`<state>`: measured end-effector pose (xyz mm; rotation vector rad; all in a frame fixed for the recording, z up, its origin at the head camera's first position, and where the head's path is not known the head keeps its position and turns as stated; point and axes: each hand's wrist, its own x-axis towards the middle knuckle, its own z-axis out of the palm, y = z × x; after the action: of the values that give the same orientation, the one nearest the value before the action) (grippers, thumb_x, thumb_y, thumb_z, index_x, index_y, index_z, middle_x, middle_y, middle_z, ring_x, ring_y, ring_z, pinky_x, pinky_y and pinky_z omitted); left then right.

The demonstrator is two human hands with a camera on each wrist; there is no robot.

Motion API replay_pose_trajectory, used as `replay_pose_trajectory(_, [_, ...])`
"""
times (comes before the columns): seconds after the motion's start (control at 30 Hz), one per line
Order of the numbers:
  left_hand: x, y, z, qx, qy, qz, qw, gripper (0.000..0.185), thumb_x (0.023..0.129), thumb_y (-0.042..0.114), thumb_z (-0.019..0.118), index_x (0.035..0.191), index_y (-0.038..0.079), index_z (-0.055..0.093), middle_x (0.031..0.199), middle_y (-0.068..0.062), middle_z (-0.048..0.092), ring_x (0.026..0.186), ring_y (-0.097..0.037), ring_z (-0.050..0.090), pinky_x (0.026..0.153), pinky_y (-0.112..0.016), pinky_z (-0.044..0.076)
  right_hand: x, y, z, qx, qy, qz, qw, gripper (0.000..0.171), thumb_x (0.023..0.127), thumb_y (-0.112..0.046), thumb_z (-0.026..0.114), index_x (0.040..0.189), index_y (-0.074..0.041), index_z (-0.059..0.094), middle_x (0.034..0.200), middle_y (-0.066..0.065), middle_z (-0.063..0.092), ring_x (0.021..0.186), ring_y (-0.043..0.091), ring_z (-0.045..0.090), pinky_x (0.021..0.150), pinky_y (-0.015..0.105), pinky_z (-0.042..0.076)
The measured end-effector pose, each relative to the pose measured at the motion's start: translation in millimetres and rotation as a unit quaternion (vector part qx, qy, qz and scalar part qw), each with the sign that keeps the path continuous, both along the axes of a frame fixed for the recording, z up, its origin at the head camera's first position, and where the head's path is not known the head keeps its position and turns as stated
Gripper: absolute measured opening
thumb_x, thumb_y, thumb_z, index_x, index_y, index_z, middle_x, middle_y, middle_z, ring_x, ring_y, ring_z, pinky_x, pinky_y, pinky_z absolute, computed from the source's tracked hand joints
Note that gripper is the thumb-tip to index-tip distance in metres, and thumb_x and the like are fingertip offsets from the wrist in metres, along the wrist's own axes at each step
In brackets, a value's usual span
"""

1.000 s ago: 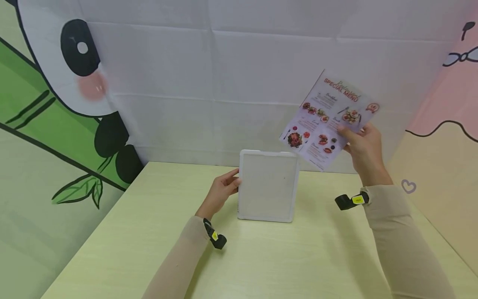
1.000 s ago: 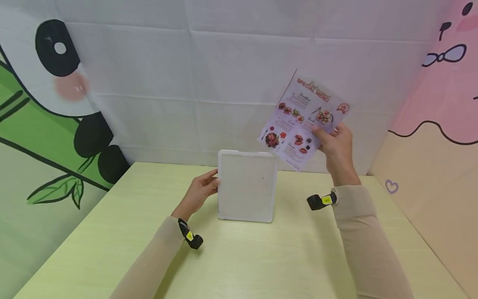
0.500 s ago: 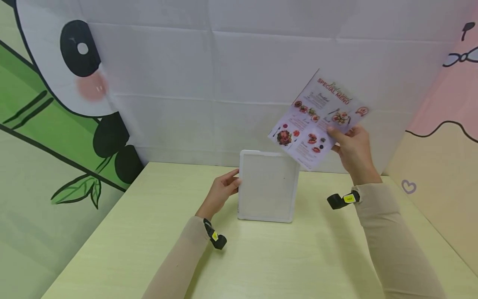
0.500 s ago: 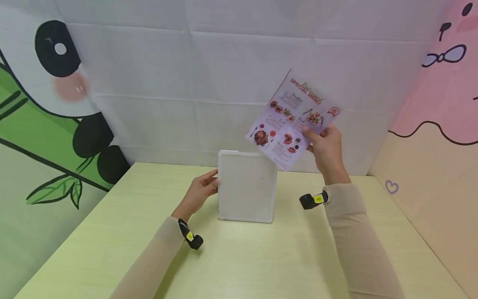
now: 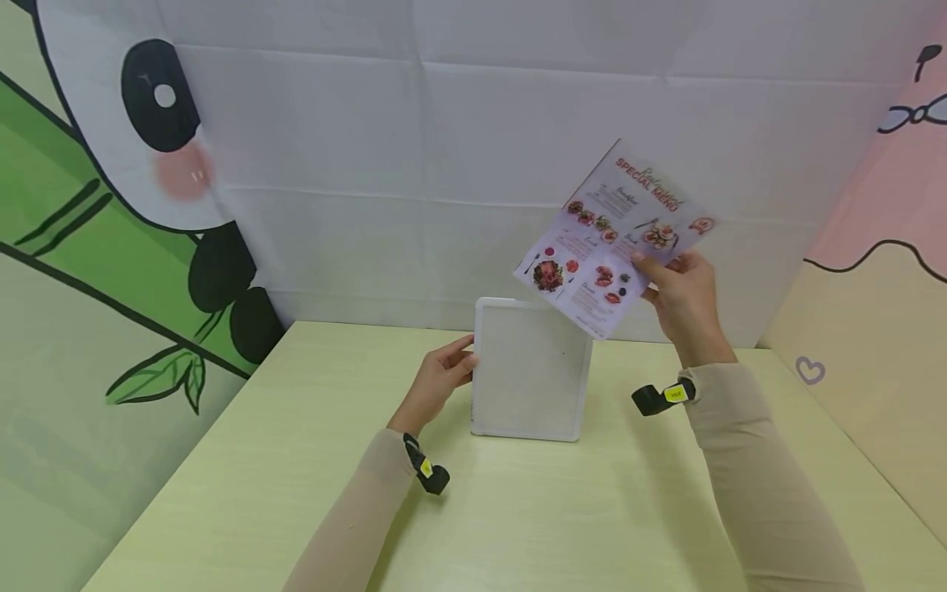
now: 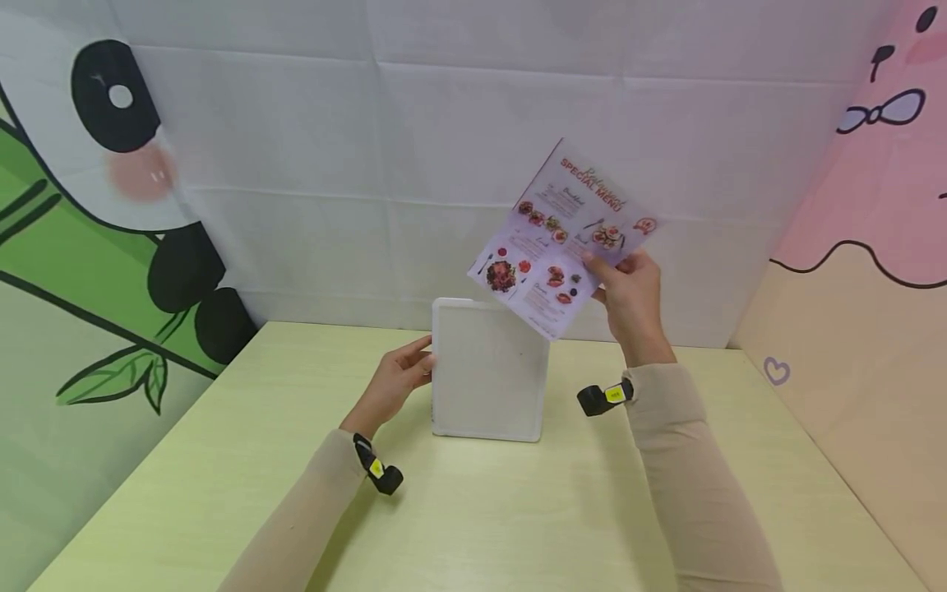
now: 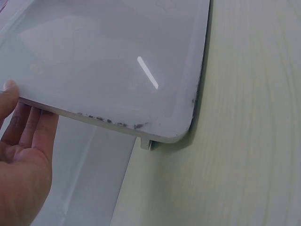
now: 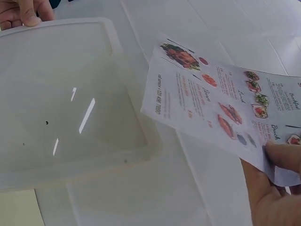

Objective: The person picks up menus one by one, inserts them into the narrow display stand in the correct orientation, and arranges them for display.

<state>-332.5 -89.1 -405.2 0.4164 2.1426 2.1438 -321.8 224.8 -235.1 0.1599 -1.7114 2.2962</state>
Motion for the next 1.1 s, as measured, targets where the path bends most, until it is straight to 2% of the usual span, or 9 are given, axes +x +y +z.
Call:
replay_pose_trajectory(0.37, [-0.1,-0.2,0.0,-0.003,-0.001,0.002,1.0,0.053,0.093,0.025,0.061,0.144,0.015,0.046,0.127,-0.018,0.061,0.11,-0.022,0.062,0.1,-0.038,0.051,-2.8,-13.4,-2.4,-0.052,-0.014,0.008,0.998,0.042,0.086,-0.004,0.071,0.125,-0.008,0.057,0.116,0.002,0.065,0.094,0.017,0.066,0.075,0.026,0.059])
replay_pose_trajectory(0.53, [0.0,0.0,-0.1,-0.005,-0.004,0.009,0.9999,0.054,0.092,0.026,0.062,0.143,0.016,0.048,0.125,-0.016,0.062,0.109,-0.021,0.063,0.099,-0.037,0.051,-5.1,-20.2,-4.8,-0.057,-0.031,-0.008,0.998,0.039,0.085,-0.006,0.072,0.121,-0.009,0.058,0.109,0.002,0.066,0.087,0.016,0.067,0.072,0.026,0.06])
replay_pose_trajectory(0.7, [1.8,0.7,1.9,0.0,0.006,0.011,0.9999,0.051,0.094,0.02,0.06,0.143,0.011,0.047,0.123,-0.02,0.062,0.103,-0.017,0.064,0.097,-0.038,0.052,-7.2,-27.4,-7.6,-0.059,-0.046,-0.03,0.997,0.038,0.083,-0.008,0.074,0.119,-0.009,0.061,0.101,-0.001,0.07,0.08,0.014,0.068,0.068,0.025,0.06])
replay_pose_trajectory(1.1, [3.9,0.8,3.7,0.004,0.014,0.006,0.9999,0.051,0.095,0.021,0.059,0.143,0.009,0.047,0.119,-0.02,0.062,0.097,-0.012,0.065,0.096,-0.039,0.053,-14.7,-38.4,-14.6,-0.07,-0.06,-0.05,0.994,0.042,0.085,-0.012,0.073,0.125,-0.011,0.061,0.107,0.002,0.068,0.083,0.014,0.067,0.069,0.024,0.06])
